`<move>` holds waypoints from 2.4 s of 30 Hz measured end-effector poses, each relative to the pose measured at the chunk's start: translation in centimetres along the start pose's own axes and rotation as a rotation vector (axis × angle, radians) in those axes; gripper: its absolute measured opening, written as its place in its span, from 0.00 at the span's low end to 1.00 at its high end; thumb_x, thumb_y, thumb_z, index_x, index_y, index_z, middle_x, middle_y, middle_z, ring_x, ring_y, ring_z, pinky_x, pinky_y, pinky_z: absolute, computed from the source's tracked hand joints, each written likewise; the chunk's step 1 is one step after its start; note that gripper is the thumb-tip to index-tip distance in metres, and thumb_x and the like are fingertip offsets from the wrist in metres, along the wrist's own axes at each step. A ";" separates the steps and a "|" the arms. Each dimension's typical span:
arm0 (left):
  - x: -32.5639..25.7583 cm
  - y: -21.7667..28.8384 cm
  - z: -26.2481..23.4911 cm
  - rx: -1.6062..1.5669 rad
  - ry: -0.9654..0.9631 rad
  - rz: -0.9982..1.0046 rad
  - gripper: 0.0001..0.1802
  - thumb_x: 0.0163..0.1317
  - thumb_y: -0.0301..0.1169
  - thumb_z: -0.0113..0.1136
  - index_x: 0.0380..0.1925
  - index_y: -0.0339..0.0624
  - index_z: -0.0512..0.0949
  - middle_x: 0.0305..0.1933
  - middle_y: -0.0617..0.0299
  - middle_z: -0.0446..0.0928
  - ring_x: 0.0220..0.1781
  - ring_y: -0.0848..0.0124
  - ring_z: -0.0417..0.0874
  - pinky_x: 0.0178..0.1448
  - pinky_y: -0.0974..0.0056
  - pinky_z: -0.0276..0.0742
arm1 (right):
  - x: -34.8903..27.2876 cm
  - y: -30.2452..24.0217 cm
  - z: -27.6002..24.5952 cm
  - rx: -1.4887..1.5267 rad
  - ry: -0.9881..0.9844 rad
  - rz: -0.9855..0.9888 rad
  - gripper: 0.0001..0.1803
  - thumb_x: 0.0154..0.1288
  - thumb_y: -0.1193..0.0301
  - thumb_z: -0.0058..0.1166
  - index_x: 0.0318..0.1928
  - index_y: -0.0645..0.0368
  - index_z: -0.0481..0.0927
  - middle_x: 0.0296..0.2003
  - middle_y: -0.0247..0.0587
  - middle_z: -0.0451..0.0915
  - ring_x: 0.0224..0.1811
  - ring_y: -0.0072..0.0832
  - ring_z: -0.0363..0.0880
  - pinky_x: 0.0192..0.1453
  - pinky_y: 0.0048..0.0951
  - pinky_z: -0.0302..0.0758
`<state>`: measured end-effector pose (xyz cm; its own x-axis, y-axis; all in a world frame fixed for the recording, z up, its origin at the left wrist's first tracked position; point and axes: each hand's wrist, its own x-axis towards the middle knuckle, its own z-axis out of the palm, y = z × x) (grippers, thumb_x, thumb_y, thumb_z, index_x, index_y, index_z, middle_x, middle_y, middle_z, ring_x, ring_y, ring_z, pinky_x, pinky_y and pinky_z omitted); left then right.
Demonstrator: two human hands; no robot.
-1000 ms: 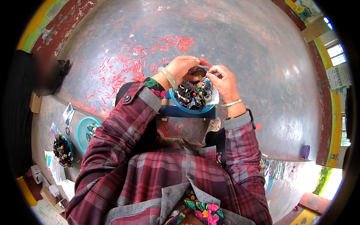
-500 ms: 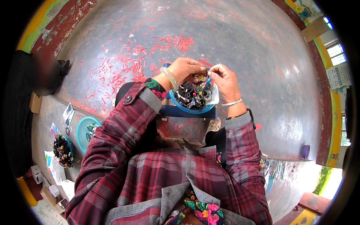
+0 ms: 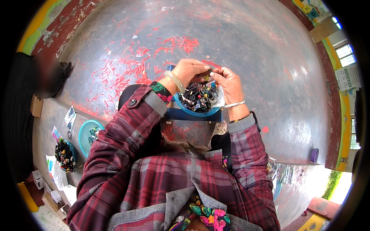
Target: The person sits on the floor and assembles keychains by hand. They pick up small colorful plastic pieces and black rings from a blue bowl, attach the pieces to the rings, and place the finished items into a separate green bowl.
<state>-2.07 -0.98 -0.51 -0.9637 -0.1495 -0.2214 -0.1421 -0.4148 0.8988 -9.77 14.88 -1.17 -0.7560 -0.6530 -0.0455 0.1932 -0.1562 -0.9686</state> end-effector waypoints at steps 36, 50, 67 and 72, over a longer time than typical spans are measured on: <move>0.7 -0.4 -0.3 -0.339 -0.076 -0.003 0.10 0.60 0.24 0.52 0.38 0.26 0.75 0.41 0.51 0.77 0.41 0.69 0.80 0.47 0.73 0.78 | 0.0 0.0 0.2 0.065 0.112 -0.039 0.05 0.55 0.76 0.57 0.32 0.65 0.78 0.26 0.35 0.78 0.27 0.19 0.74 0.33 0.17 0.71; 0.6 -0.5 -0.2 -0.330 -0.085 0.008 0.10 0.61 0.25 0.51 0.38 0.27 0.74 0.42 0.52 0.76 0.42 0.67 0.79 0.48 0.71 0.78 | -0.1 -0.4 0.0 0.149 0.099 0.035 0.07 0.57 0.71 0.57 0.32 0.63 0.77 0.26 0.36 0.78 0.27 0.21 0.74 0.33 0.21 0.71; 0.6 -0.6 -0.1 -0.266 -0.089 0.009 0.12 0.64 0.26 0.45 0.41 0.26 0.73 0.45 0.51 0.75 0.44 0.67 0.78 0.50 0.69 0.77 | 0.4 -0.3 -0.4 -0.317 0.325 -0.263 0.09 0.60 0.69 0.53 0.34 0.62 0.79 0.28 0.33 0.78 0.28 0.18 0.73 0.33 0.21 0.70; 0.7 -1.0 0.5 -0.198 -0.051 0.034 0.12 0.64 0.25 0.45 0.43 0.26 0.72 0.46 0.51 0.74 0.45 0.65 0.78 0.52 0.68 0.77 | -1.1 -2.6 1.6 -1.066 0.346 -0.858 0.06 0.52 0.74 0.56 0.33 0.57 0.79 0.30 0.38 0.76 0.33 0.32 0.76 0.38 0.29 0.72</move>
<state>-2.73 -0.17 -1.39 -0.9780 -0.1227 -0.1685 -0.0672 -0.5798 0.8120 -8.48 14.79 1.82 -0.5386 -0.4058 0.7384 -0.8403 0.3224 -0.4358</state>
